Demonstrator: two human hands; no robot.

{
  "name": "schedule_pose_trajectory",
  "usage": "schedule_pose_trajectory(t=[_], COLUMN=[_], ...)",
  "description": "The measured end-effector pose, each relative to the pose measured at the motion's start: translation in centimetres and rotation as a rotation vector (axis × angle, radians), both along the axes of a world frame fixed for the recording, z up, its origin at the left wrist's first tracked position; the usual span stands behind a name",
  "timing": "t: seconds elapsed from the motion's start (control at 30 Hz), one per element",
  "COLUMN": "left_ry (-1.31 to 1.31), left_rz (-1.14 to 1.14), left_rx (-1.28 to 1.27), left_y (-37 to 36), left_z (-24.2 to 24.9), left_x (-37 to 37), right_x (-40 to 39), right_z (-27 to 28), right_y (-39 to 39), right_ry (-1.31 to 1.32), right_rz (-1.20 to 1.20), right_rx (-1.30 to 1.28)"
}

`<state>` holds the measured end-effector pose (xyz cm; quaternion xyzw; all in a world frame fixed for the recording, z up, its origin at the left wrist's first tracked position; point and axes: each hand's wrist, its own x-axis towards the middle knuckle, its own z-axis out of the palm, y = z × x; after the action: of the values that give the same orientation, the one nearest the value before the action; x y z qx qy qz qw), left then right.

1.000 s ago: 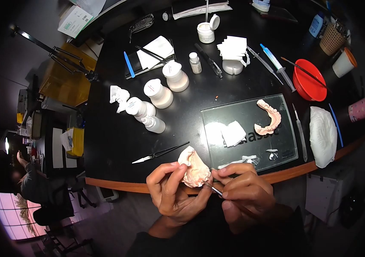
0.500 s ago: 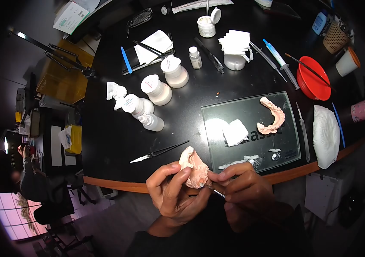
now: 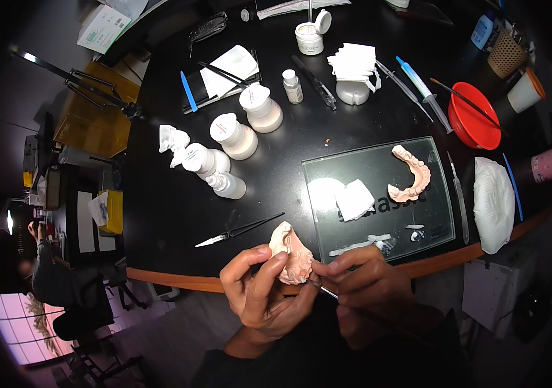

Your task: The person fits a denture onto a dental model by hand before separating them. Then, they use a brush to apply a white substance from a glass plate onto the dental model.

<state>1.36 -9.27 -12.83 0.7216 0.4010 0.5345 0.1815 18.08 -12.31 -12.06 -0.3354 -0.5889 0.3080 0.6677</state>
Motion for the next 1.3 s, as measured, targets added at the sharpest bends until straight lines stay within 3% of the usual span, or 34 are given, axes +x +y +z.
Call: schedule_pose_trajectory(t=[0.37,1.3], left_ry=[0.106,0.051], left_rz=[0.008,0.010], left_rx=[0.026,0.040], left_y=[0.11,0.08], left_z=[0.04,-0.19], left_x=[-0.46,-0.20], right_x=[-0.32,-0.19], right_z=[-0.23,0.10], right_y=[-0.03,-0.25], right_ry=[0.023,-0.015], right_rz=[-0.003,-0.005], right_rx=[0.003,-0.016])
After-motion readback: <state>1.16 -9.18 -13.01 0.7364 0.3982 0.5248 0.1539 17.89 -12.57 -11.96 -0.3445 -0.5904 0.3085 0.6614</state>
